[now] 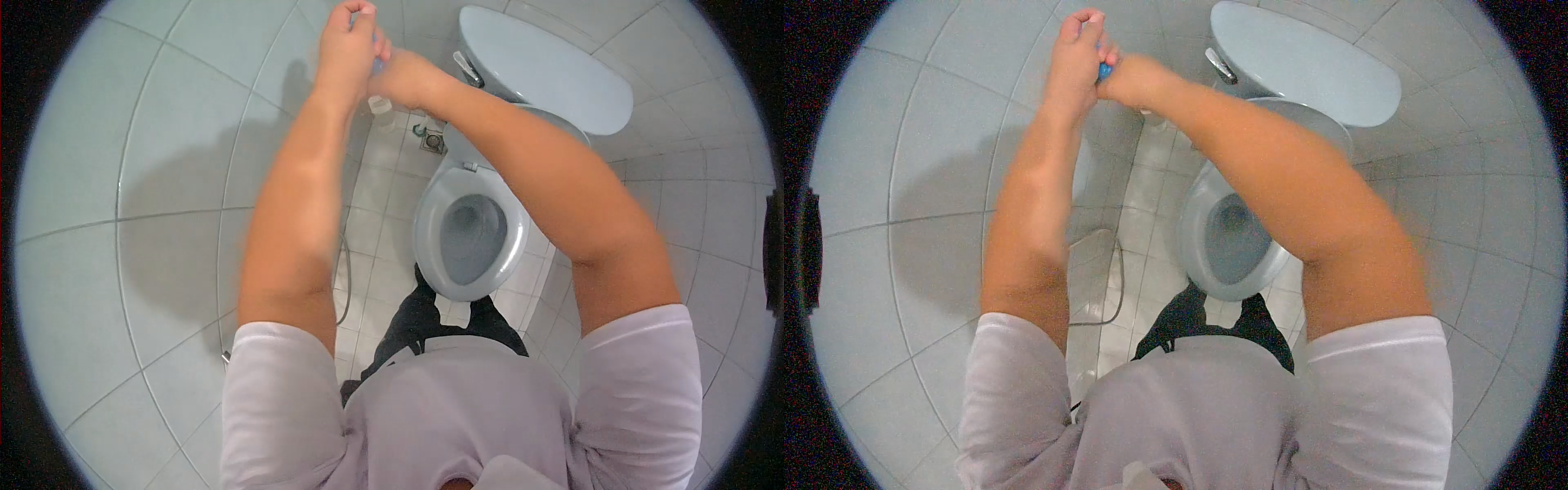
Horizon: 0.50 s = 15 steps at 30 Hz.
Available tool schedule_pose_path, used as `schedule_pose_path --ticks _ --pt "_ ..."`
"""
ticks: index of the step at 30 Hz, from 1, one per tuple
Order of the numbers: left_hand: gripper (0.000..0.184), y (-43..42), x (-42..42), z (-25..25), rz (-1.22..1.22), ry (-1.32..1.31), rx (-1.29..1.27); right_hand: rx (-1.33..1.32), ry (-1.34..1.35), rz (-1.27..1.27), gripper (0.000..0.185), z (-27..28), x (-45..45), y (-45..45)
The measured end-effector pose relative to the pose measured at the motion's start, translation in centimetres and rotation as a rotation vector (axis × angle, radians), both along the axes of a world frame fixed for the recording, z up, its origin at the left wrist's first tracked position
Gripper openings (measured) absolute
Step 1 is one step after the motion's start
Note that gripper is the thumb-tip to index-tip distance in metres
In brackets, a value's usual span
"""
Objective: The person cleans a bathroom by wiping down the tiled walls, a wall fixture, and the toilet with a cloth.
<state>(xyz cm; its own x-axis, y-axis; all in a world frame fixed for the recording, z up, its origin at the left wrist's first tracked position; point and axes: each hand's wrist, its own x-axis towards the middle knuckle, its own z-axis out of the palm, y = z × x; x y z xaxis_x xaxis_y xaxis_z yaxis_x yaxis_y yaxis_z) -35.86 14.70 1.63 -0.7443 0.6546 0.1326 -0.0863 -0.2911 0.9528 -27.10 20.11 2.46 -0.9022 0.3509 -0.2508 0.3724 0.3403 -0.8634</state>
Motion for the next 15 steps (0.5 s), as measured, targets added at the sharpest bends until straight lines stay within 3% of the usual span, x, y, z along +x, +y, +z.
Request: schedule_pose_path --ticks 2,3,5,6,9,12,15 --pt "0.026 1.0 0.3 -0.1 0.077 -0.023 -0.122 0.344 0.016 0.023 0.036 -1.3 -0.9 0.7" --pt "0.021 1.2 0.5 -0.2 0.155 -0.045 -0.235 0.334 0.007 0.023 0.036 -2.5 -1.7 1.3" --pt "0.019 2.3 -0.6 -2.3 0.173 -0.061 -0.152 0.557 0.059 -0.029 0.033 -4.9 -2.9 2.1" --pt "0.018 2.5 -0.7 -2.5 0.193 -0.066 -0.055 0.55 0.055 -0.024 0.033 -4.7 -2.7 1.9" --pt "0.015 2.9 -0.8 -2.9 0.274 -0.144 -0.145 0.552 -0.023 -0.077 0.033 -4.3 -2.6 2.2" --pt "0.017 3.7 -1.3 -4.4 0.341 -0.147 -0.036 0.548 -0.038 -0.072 0.036 -5.3 -3.0 2.7" --pt "0.019 3.7 -1.6 -5.3 0.38 -0.137 -0.089 0.599 -0.068 -0.029 0.039 -5.0 -2.7 2.8"
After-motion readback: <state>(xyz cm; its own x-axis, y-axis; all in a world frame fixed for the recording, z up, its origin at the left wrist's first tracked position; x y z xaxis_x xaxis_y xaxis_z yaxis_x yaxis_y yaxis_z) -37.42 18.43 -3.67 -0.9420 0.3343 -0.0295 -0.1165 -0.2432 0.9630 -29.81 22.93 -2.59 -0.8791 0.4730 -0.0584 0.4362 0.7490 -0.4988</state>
